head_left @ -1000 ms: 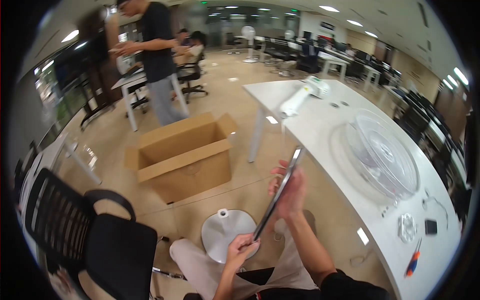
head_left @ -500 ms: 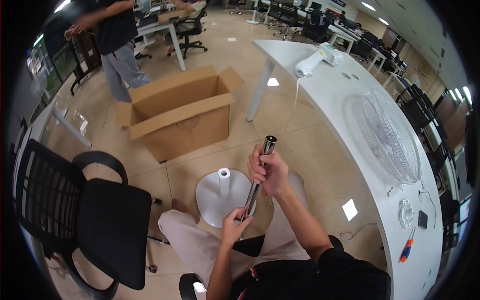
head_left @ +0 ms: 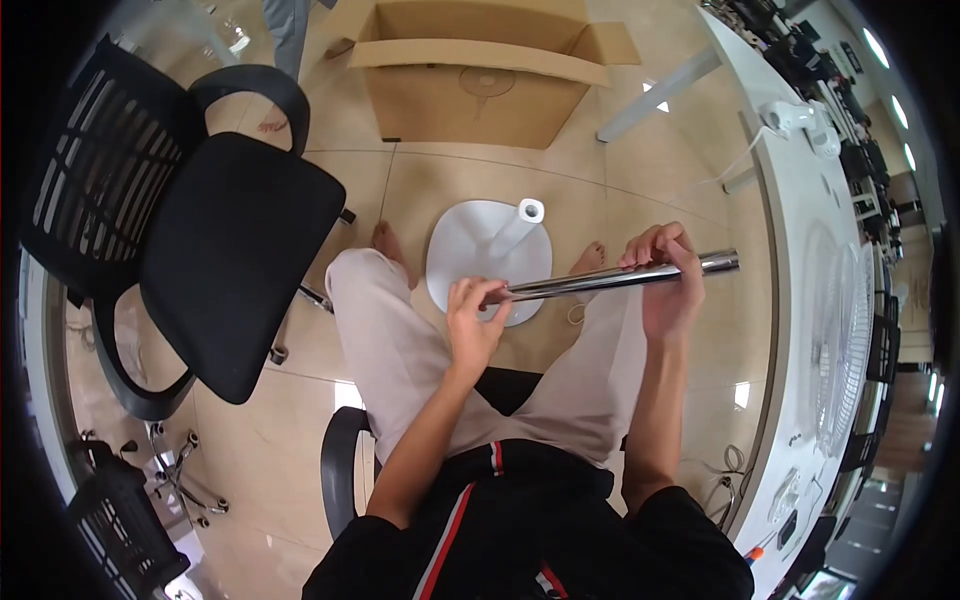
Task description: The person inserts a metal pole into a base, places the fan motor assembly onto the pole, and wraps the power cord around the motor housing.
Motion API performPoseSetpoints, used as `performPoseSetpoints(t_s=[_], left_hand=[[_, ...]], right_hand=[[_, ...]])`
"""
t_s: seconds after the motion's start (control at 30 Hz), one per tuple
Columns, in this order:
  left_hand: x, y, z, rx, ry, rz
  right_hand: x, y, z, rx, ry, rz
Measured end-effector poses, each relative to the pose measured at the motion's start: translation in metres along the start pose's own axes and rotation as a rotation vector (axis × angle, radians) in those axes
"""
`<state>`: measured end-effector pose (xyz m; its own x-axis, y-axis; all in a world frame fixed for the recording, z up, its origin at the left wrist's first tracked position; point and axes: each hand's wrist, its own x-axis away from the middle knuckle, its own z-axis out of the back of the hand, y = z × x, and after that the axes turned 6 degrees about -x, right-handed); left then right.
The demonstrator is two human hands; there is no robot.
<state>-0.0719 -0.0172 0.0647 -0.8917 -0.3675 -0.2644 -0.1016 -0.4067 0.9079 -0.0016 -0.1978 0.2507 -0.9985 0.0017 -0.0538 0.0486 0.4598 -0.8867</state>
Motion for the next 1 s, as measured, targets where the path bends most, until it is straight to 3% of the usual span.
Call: performPoseSetpoints(t_s=[0.03, 0.17, 0.27, 0.3, 0.4, 0.43, 0.5, 0.7, 0.77, 0.93, 1.0], left_hand=[[-0.003, -0.001, 0.002, 0.006, 0.065, 0.025], [-0.01, -0.008, 0.011, 0.004, 0.24, 0.09], [-0.011, -0.011, 0.006, 0.046, 0.294, 0.196], [-0.009, -0.015, 0.002, 0.073, 0.294, 0.254], [-0.004, -0.034, -0.004, 0.644, 0.16, 0.724], [-0.008, -0.043, 0.003, 0.806, -0.07, 0.893], [-0.004, -0.041, 0.001, 0.975, -0.142, 0.924], [-0.018, -0.017, 0.012, 1.115, -0.286, 0.933], [-0.028, -0.011, 0.022, 1.14, -0.305, 0.894], [-0.067, 0.045, 0.049, 0.846, -0.188, 0.554], [-0.092, 0.08, 0.063, 0.694, -0.091, 0.38]], right_hand=[[0.0, 0.003, 0.016, 0.081, -0.045, -0.075], [0.009, 0.015, 0.05, 0.451, 0.109, -0.304], [0.023, 0.015, 0.064, 0.399, 0.017, -0.446], [0.028, 0.017, 0.066, 0.31, -0.006, -0.409], [0.041, 0.025, 0.069, 0.338, 0.011, -0.344], [0.046, 0.028, 0.067, 0.344, 0.012, -0.338], [0.059, 0.041, 0.066, 0.361, -0.001, -0.333], [0.082, 0.069, 0.062, 0.25, -0.129, -0.416], [0.08, 0.083, 0.071, 0.043, -0.045, -0.486], [0.048, 0.101, 0.103, -0.249, 0.052, -0.614], [0.036, 0.102, 0.115, -0.186, 0.088, -0.585]])
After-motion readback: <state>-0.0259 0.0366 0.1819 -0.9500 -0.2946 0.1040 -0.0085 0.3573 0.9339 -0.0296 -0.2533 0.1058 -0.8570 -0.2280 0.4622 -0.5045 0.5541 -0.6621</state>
